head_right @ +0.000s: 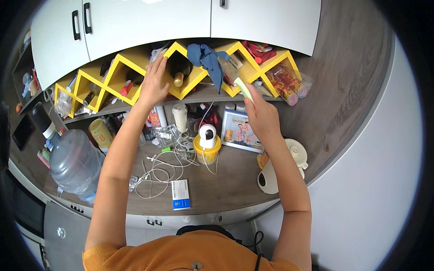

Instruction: The person untangles a white cable, wipes a wine bottle with a blue cloth, places it into a yellow rack, and organizes several blue boxes on a shelf.

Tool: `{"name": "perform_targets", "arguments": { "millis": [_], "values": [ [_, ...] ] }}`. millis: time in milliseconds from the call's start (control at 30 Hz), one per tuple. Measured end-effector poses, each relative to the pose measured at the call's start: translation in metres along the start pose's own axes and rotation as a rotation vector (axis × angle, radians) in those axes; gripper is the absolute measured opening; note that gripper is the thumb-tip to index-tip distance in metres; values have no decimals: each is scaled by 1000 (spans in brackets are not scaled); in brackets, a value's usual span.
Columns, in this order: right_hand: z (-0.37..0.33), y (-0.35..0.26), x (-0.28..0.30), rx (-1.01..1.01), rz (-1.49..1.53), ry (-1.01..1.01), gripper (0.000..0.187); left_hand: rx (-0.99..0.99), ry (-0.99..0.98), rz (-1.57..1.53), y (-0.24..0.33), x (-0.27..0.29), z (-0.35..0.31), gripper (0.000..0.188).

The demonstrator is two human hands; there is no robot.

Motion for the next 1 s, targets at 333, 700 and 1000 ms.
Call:
{"name": "perform_targets", "arguments": {
  "millis": [333,700,1000],
  "values": [
    [67,-29,-50,145,-331,-171,22,9,-25,-7,-7,-1,-3,76],
    [86,-24,-91,65,-377,-250,24,11,31,-15,0,-2,-1,66],
    [104,-32,-87,54,-442,-285,29,27,7,-41,-7,0,-4,74]
  ]
}}
Point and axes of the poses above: each hand's wrist, its own z-axis towards the middle knuckle, its own x-axis out of the back of the hand, y = z × x, the point moved 6 cm from there along z, towards the middle knuckle, and after that the axes turned 15 degrees about y, right-handed, at the moved point
